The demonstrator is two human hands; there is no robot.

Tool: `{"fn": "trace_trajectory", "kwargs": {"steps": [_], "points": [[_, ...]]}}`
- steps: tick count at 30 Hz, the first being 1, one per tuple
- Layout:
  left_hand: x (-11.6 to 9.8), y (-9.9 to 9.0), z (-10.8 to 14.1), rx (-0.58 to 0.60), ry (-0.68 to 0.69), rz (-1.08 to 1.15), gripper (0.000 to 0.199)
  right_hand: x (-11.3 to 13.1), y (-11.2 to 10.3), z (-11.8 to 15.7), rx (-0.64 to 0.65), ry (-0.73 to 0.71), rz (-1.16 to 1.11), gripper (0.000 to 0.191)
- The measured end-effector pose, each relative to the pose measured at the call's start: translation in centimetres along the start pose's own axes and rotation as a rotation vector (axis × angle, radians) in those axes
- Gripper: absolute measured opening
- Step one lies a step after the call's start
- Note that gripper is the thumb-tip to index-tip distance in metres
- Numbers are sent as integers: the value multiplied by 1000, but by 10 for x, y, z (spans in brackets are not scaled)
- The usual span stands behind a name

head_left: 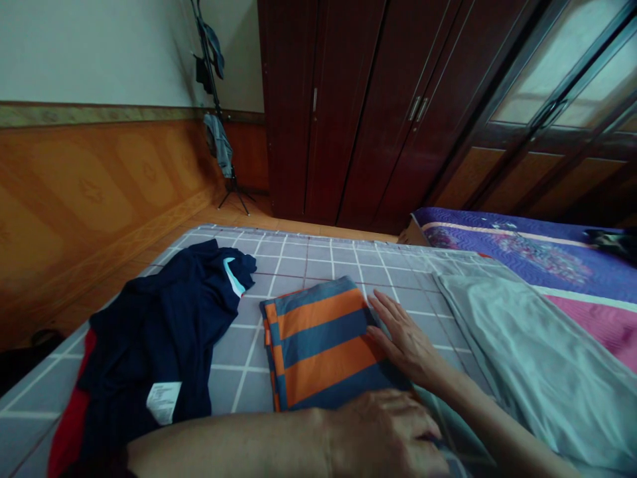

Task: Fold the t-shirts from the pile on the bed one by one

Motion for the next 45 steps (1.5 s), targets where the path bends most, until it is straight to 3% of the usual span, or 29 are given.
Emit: {"fn": "trace_trajectory", "kwargs": {"steps": [3,6,8,11,15,18,22,26,29,32,35,40,45], "points": [[31,-42,-5,-122,-224,18,35,0,-17,44,-15,15,-1,55],[79,-74,12,-227,-484,-59,34,35,-23,77,68,-70,7,67],[111,-72,29,-182,-606,-153,49,73,-20,90,124,-181,-12,78],[150,-48,56,-24,-735,-265,71,130,-12,99,110,-374,-32,76],[168,-29,72,69,-776,-327,76,185,-8,99,-160,-568,68,45],[173,-30,78,105,-796,-344,75,203,-14,101,-349,-626,105,39],[196,-51,100,92,-940,-357,73,192,-13,107,-245,-599,145,41],[212,-83,111,55,-968,-381,52,157,-36,123,-225,-480,81,44],[221,-96,121,73,-1038,-303,38,102,-50,122,-182,-184,16,49],[229,-97,132,109,-1104,-199,36,38,-58,113,-147,182,7,44],[234,-94,138,106,-1120,-134,40,4,-51,100,-17,411,-22,39],[231,-83,137,103,-1113,68,34,0,-37,84,195,645,-66,20],[228,-74,136,10,-1165,386,37,8,-36,83,163,681,-152,7]]}}
Point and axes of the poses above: each hand's wrist, its own z-axis away from the middle knuckle, its own y-axis out of the palm, x = y × z, the point moved 10 cm from there along -z, towards the middle knuckle, and after that the axes turned 8 degrees about -x, right-handed, at the moved point
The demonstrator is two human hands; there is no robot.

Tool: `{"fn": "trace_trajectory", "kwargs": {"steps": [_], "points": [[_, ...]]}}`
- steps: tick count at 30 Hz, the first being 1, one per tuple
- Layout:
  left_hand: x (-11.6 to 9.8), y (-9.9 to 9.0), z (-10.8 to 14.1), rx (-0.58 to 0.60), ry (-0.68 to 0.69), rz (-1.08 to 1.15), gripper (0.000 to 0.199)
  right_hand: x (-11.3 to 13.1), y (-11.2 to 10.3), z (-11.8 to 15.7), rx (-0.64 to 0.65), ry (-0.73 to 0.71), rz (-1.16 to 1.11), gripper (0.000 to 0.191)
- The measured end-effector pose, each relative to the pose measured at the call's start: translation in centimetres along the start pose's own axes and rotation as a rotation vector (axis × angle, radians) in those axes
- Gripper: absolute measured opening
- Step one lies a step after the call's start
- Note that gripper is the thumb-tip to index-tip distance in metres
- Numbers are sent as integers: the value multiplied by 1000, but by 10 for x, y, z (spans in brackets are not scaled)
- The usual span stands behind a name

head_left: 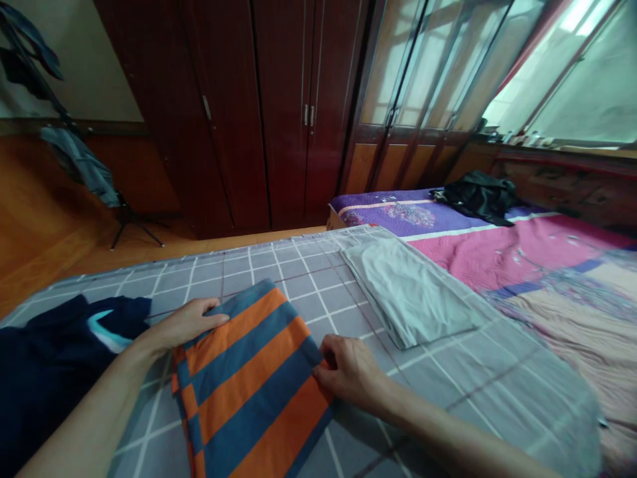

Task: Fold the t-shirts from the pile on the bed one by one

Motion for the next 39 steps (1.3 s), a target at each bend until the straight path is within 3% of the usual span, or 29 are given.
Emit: {"fn": "trace_trajectory", "kwargs": {"steps": [8,11,14,17,23,28,35,39], "points": [[8,22,-1,100,-73,288,47,-13,9,3,86,126,-517,13],[10,14,-3,-42,-93,326,51,-17,10,8,166,195,-823,15],[2,5,-3,-225,-107,311,59,-26,-14,12,124,181,-981,16],[-38,17,-7,-230,-18,288,57,-50,-49,17,20,175,-1022,16],[-157,67,-34,-116,253,206,54,-111,-106,35,-170,223,-986,18],[-241,100,-56,9,403,298,49,-157,-147,55,-294,339,-977,30],[-333,119,-96,100,447,326,44,-210,-207,57,-454,392,-1094,32],[-358,144,-139,92,445,192,33,-252,-212,39,-472,397,-1065,27]]}}
Point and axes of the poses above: each hand's wrist, its own z-axis away from the middle knuckle, its own y-axis out of the palm, x = y × z, the point moved 10 cm from there along -z, towards the middle knuckle, and after that the axes turned 8 degrees about -x, right-handed, at the moved point
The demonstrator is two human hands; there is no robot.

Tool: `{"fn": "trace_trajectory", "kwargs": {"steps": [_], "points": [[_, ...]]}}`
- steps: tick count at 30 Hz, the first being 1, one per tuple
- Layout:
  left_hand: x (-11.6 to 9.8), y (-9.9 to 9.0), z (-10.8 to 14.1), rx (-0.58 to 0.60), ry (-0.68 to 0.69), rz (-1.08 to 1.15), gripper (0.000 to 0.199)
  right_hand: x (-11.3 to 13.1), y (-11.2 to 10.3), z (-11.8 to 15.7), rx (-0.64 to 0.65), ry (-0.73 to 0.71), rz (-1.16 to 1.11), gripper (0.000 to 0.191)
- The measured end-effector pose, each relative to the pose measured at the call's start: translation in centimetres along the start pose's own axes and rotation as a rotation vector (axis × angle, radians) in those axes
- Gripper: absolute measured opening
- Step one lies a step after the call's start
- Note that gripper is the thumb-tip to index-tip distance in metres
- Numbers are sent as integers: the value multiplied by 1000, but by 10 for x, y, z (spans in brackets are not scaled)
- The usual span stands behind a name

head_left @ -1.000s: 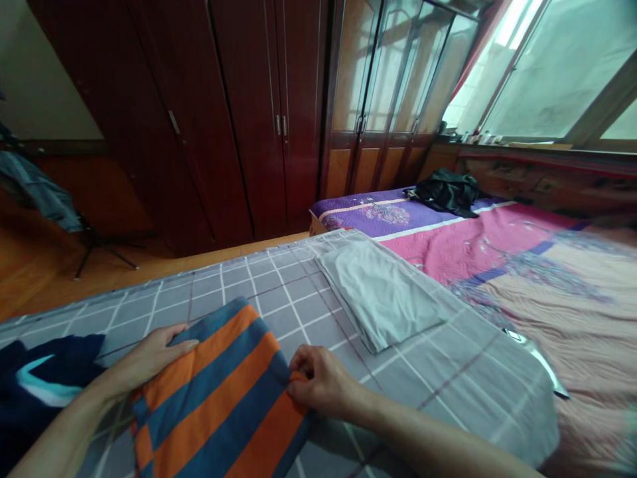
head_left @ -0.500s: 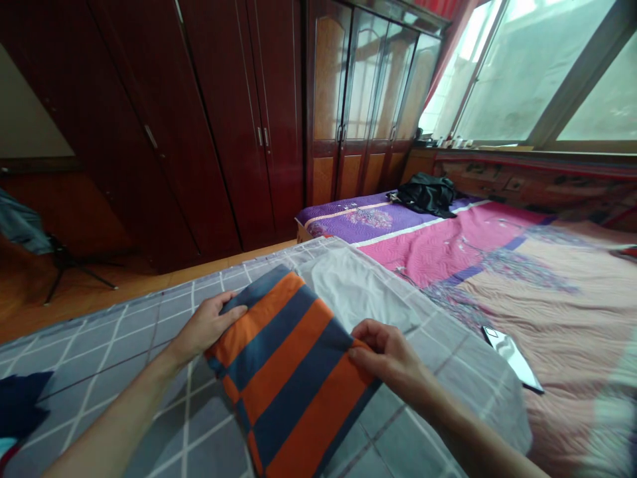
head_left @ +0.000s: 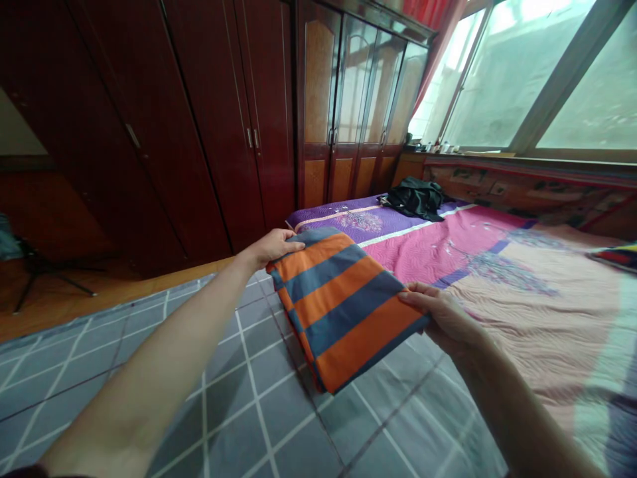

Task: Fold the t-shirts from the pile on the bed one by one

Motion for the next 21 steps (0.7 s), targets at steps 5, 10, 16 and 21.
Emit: {"fn": "trace_trajectory", "kwargs": {"steps": [5,10,16,21], "points": [[58,29,-32,-117,-56,-187,21,-59,-14,-34,-56,37,209,27],[106,38,-35,-203,-97,-306,20,-75,-17,-40,-124,-53,275,27],[92,22,-39,-310,-39,-426,20,-71,-23,-45,-217,-170,558,32],[41,53,-7,-295,166,-494,29,-43,-20,-28,-400,-322,1072,40]]}}
Point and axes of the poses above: each hand's wrist, its own z-axis away from the middle knuckle, its own y-axis out of the palm, x = y × z, the point moved 10 cm from there along -z, towards the middle knuckle, and after that the axes turned 8 degrees about -x, right-handed, at the moved point
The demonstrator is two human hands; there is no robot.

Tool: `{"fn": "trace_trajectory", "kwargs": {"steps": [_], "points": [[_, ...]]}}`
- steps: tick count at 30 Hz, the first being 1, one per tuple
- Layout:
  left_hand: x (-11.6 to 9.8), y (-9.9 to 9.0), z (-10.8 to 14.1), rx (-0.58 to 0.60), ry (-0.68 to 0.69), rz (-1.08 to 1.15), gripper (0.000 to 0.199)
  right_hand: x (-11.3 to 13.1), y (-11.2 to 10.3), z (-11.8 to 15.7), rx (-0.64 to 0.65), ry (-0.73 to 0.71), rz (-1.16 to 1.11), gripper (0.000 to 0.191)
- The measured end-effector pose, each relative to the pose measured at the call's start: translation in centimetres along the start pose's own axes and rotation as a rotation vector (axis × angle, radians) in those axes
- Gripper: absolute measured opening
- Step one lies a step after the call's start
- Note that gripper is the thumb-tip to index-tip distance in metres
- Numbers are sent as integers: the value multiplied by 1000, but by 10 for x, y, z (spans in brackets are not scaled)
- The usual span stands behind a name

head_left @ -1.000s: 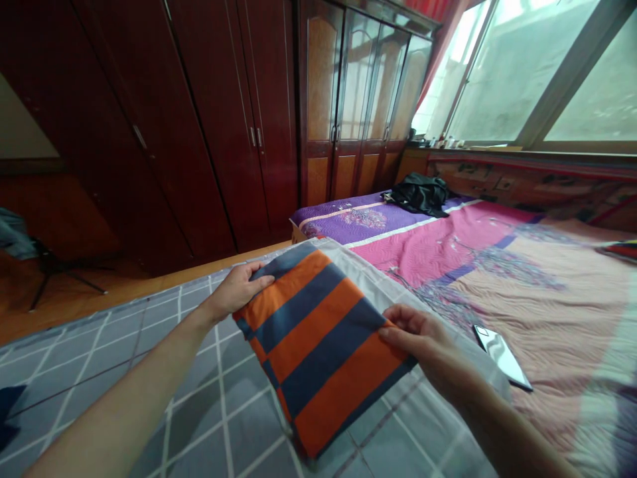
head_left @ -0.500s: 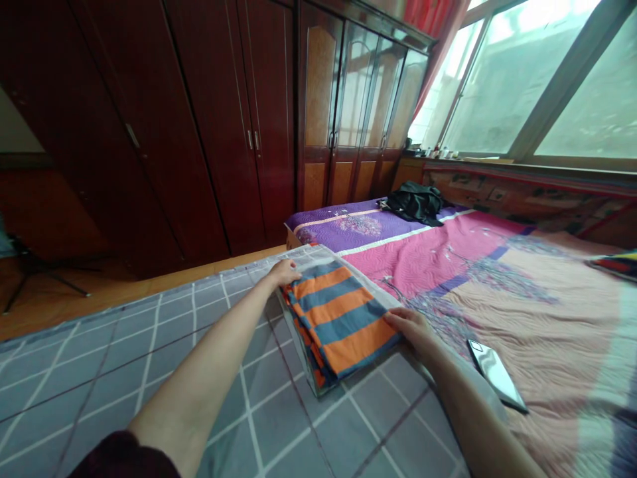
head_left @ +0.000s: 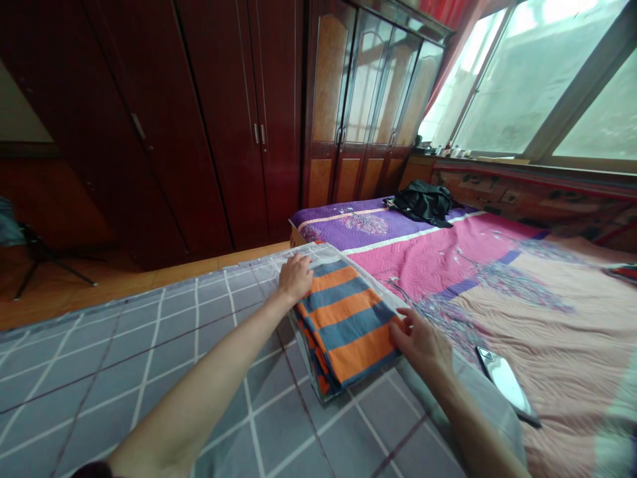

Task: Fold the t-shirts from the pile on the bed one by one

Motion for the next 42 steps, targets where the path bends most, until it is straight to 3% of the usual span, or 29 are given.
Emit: {"fn": "trace_trajectory", "kwargs": {"steps": [3,5,7,10,14,17,21,25,29,32,36,42], "points": [[-50,12,42,97,177,37,32,44,-14,-2,-106,-253,-3,39],[-75,23,75,188,287,58,44,74,-11,-10,-97,-390,-84,40],[-83,31,102,256,313,80,57,100,3,-22,-44,-478,-120,44],[-75,40,120,304,238,95,74,126,46,-44,94,-534,10,55],[-63,48,120,306,156,70,89,129,101,-61,226,-501,155,65],[-59,51,119,307,115,76,96,122,119,-63,259,-469,182,67],[-51,49,120,274,11,80,103,121,118,-63,279,-464,217,67],[-43,50,121,221,-53,80,107,146,118,-63,272,-486,229,77],[-38,56,122,190,-79,75,114,181,141,-61,302,-515,224,82],[-37,54,123,124,-73,55,110,193,161,-65,313,-478,237,84],[-41,48,123,78,-47,28,103,196,170,-71,320,-455,249,84],[-37,43,122,121,-119,42,101,170,145,-83,318,-475,256,84]]}}
Point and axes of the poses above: each hand's wrist, its own z-axis away from the middle knuckle, its own y-axis out of the palm, x = y × z, the point moved 10 cm from there along -z, towards the middle knuckle, and after that the axes turned 8 degrees about -x, right-handed, at the moved point
